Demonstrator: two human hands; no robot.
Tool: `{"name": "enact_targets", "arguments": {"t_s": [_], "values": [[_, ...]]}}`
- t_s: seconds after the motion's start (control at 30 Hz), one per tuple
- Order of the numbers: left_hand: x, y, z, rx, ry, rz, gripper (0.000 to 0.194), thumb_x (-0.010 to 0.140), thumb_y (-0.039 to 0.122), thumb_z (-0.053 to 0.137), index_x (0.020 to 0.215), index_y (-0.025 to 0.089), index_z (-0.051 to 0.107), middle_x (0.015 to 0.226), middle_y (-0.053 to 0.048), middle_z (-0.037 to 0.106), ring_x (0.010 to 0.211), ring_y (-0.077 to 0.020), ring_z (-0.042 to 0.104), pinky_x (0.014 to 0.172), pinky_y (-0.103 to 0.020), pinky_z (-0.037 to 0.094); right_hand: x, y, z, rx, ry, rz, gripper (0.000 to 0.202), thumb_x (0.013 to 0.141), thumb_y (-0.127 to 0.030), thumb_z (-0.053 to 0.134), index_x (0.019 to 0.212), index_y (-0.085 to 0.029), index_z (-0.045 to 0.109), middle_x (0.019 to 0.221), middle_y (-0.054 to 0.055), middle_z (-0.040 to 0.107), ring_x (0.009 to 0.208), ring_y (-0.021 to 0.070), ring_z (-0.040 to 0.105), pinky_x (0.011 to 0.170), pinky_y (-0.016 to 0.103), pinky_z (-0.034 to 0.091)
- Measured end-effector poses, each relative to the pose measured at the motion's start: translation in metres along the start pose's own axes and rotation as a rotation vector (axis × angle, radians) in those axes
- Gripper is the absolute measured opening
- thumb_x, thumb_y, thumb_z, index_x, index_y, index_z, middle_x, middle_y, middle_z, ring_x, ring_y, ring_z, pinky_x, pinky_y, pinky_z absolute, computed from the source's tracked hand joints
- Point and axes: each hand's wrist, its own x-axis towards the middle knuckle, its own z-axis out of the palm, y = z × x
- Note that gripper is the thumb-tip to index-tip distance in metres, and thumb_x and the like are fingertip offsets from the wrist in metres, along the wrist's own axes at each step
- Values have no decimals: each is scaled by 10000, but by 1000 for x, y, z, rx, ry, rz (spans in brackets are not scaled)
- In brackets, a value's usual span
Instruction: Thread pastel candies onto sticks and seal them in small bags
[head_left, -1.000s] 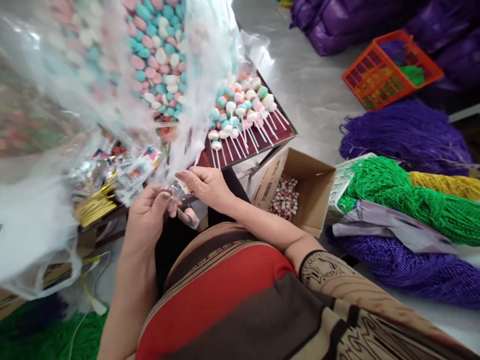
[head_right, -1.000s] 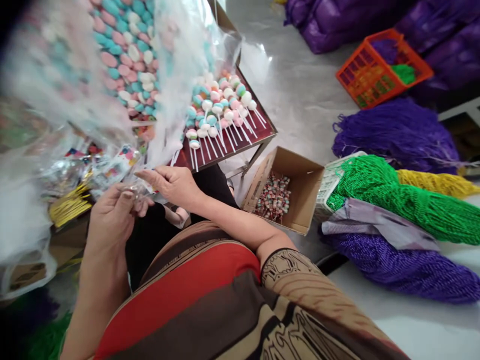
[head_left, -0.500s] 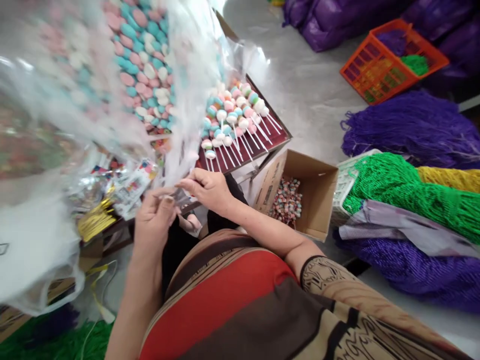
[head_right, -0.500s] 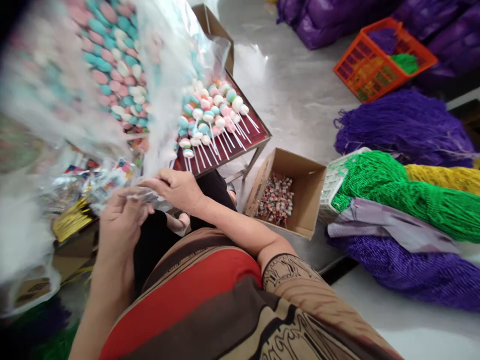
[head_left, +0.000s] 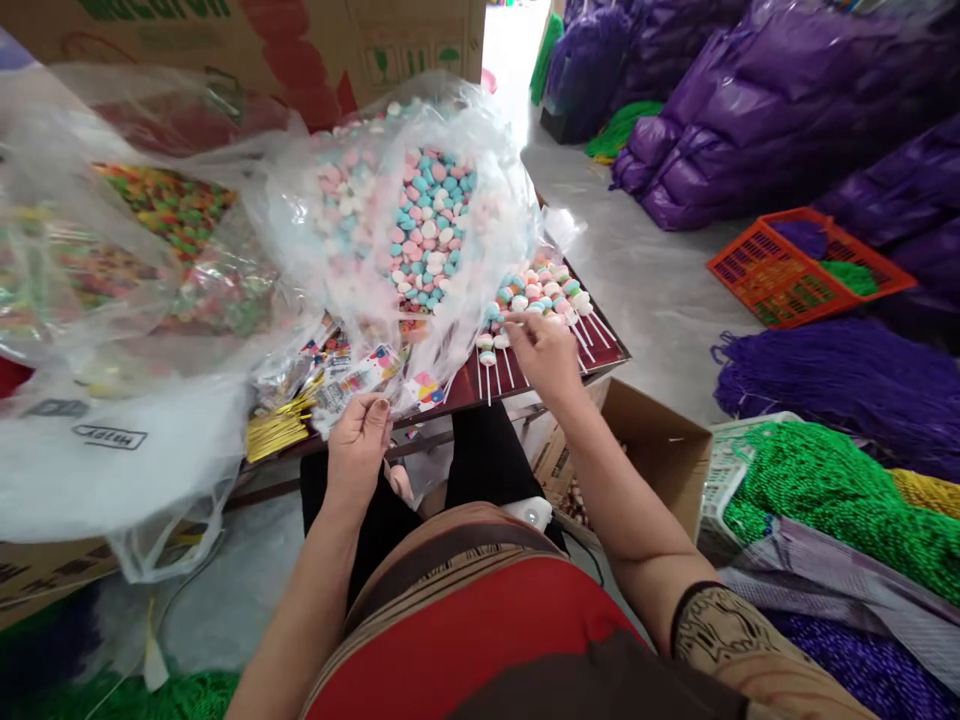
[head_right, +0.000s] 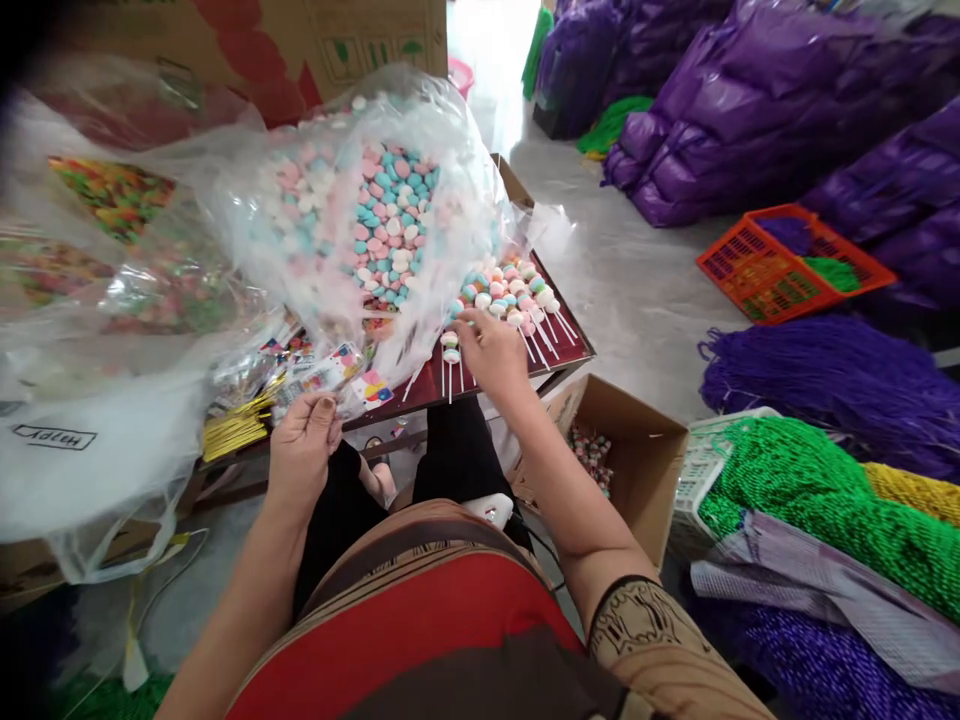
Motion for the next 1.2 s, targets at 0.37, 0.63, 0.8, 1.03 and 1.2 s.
{"name": "enact_targets", "arguments": {"t_s": [0.37, 0.63, 0.8, 1.03, 1.2], "values": [[8, 2, 1, -271, 59, -63, 407, 743, 544, 832, 866, 179, 700, 565, 53, 591, 415, -48, 463, 377, -154, 325, 50, 23, 1, -630, -215, 103, 507, 980, -216, 430, 1448, -53, 537, 1243, 250, 731, 1128, 364, 686, 943, 428, 504], [9, 6, 1, -408, 118, -75, 406, 686, 522, 887, 809, 179, 708, 550, 62, 582, 423, -40, 477, 395, -147, 348, 30, 49, 12, -431, 69, 115, 579, 982, -251, 366, 1515, -88, 521, 1097, 215, 783, 913, 334, 730, 844, 437, 540], [15, 11, 2, -510, 112, -117, 458, 573, 527, 944, 772, 187, 710, 557, 62, 594, 435, -49, 496, 393, -156, 385, 9, 61, 14, -134, 269, 65, 529, 960, -354, 459, 1431, -165, 609, 847, 106, 776, 768, 266, 695, 770, 390, 532], [22, 6, -2, -609, 86, -137, 449, 535, 478, 978, 742, 188, 705, 567, 62, 580, 465, -55, 527, 400, -152, 409, -24, 46, 6, 831, 227, 259, 387, 814, -536, 732, 1052, -230, 719, 630, -43, 654, 489, 109, 524, 519, 254, 449], [23, 5, -6, -651, 33, -128, 476, 517, 513, 978, 728, 185, 705, 573, 65, 583, 441, -43, 502, 409, -166, 432, -48, 23, -7, 1055, -88, 327, 349, 709, -493, 873, 837, -217, 702, 566, -52, 620, 467, 84, 509, 459, 210, 407]]}}
